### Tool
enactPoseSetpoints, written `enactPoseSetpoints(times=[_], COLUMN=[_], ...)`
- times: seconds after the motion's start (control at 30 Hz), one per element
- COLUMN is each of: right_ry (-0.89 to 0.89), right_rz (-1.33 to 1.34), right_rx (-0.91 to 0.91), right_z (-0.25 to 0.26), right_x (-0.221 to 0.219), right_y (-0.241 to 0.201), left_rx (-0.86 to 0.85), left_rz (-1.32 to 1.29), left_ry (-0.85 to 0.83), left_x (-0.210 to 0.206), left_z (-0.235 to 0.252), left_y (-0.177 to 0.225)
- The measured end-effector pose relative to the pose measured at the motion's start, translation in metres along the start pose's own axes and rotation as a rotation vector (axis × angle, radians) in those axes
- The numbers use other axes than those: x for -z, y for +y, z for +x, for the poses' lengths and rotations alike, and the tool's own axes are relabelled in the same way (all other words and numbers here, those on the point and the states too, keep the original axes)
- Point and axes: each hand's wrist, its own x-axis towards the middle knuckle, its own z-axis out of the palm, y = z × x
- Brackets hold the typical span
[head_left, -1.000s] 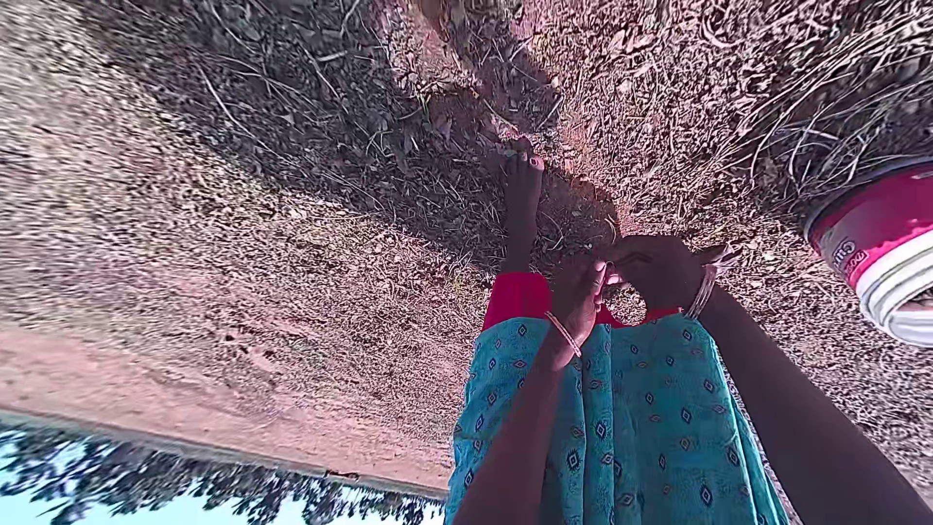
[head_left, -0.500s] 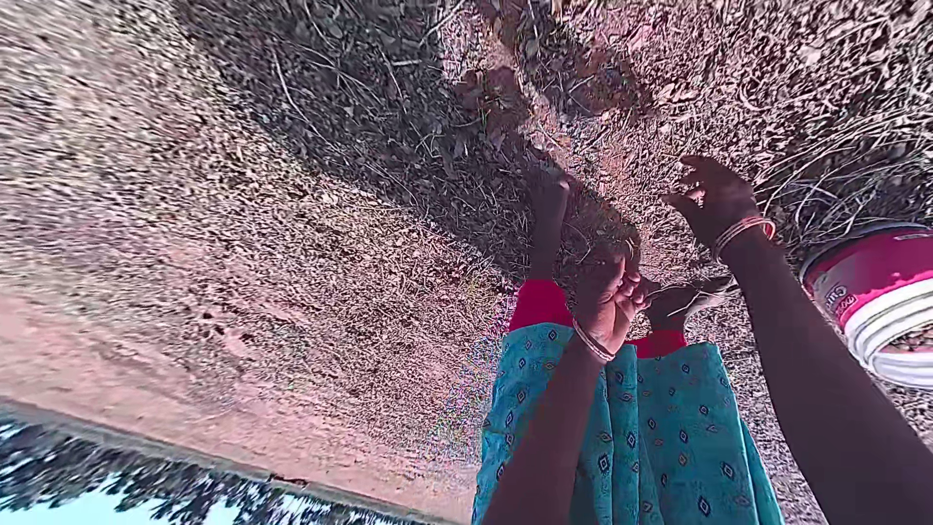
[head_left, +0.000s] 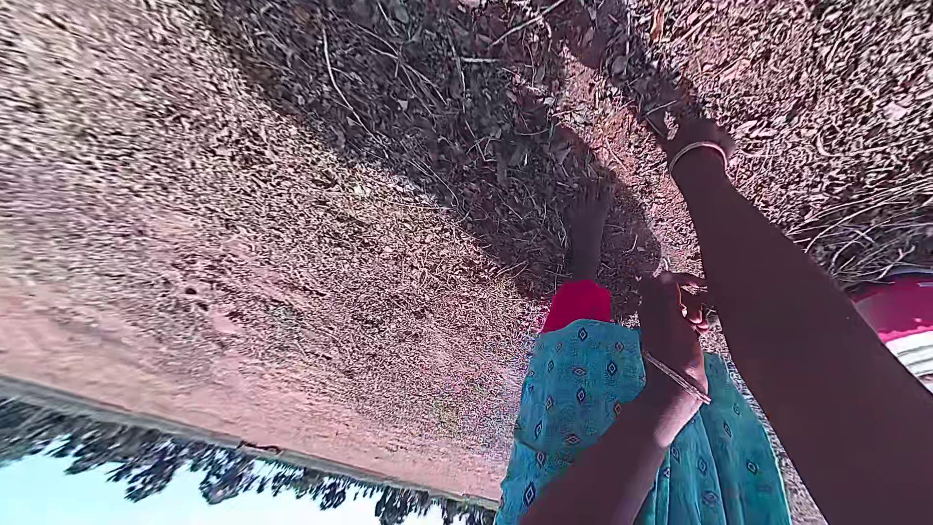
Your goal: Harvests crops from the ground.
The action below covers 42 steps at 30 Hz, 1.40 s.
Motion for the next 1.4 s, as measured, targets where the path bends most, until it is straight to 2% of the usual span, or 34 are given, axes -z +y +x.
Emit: enactPoseSetpoints(times=[0.1,0.17,0.27,0.37,0.47,0.5,0.57,0.7,0.77,0.87,0.93,1.0,1.07,1.17,1.27,1.33,1.4], right_ry=[0.026,-0.027,-0.112,-0.055,-0.027,-0.038,-0.056,-0.02,0.001,0.106,0.126,0.113,0.095,0.104,0.097,0.058,0.008], right_rz=[-0.093,-0.324,-0.51,-0.392,-0.022,0.066,0.12,-0.032,-0.163,-0.283,-0.28,-0.256,-0.288,-0.367,-0.484,-0.4,-0.206], right_rx=[0.102,0.232,0.291,0.393,0.459,0.484,0.607,0.798,0.782,0.71,0.688,0.738,0.74,0.728,0.783,0.8,0.75], right_z=[-0.001,-0.006,-0.017,-0.019,-0.039,-0.045,-0.047,-0.037,-0.028,-0.027,-0.027,-0.021,-0.02,-0.023,-0.024,-0.022,-0.014], right_x=[-0.003,-0.006,-0.005,0.003,0.013,0.014,0.012,0.007,-0.002,0.006,-0.004,-0.006,-0.006,-0.004,-0.001,0.001,0.0], right_y=[0.0,-0.007,-0.016,-0.019,-0.037,-0.05,-0.082,-0.163,-0.193,-0.225,-0.221,-0.222,-0.222,-0.228,-0.223,-0.214,-0.195], left_rx=[-0.014,-0.026,-0.083,-0.082,0.086,0.125,0.082,0.008,0.009,-0.02,0.017,-0.039,-0.108,-0.098,-0.098,-0.115,-0.131], left_rz=[-0.076,-0.112,-0.148,-0.196,-0.277,-0.297,-0.309,-0.396,-0.476,-0.555,-0.575,-0.576,-0.594,-0.627,-0.544,-0.498,-0.517], left_ry=[-0.016,-0.029,-0.061,-0.01,0.081,0.086,0.047,0.027,0.065,0.001,0.016,0.026,0.045,0.065,0.038,0.041,0.03], left_x=[-0.002,0.0,0.004,0.007,0.005,0.005,0.004,0.003,0.002,0.005,0.01,0.019,0.025,0.025,0.022,0.022,0.022], left_z=[0.005,0.005,0.007,0.011,0.01,0.01,0.007,0.006,0.003,0.012,0.008,0.016,0.022,0.028,0.03,0.033,0.032], left_y=[0.015,0.029,0.049,0.055,0.045,0.041,0.031,0.025,0.024,0.03,0.04,0.054,0.054,0.053,0.048,0.044,0.039])
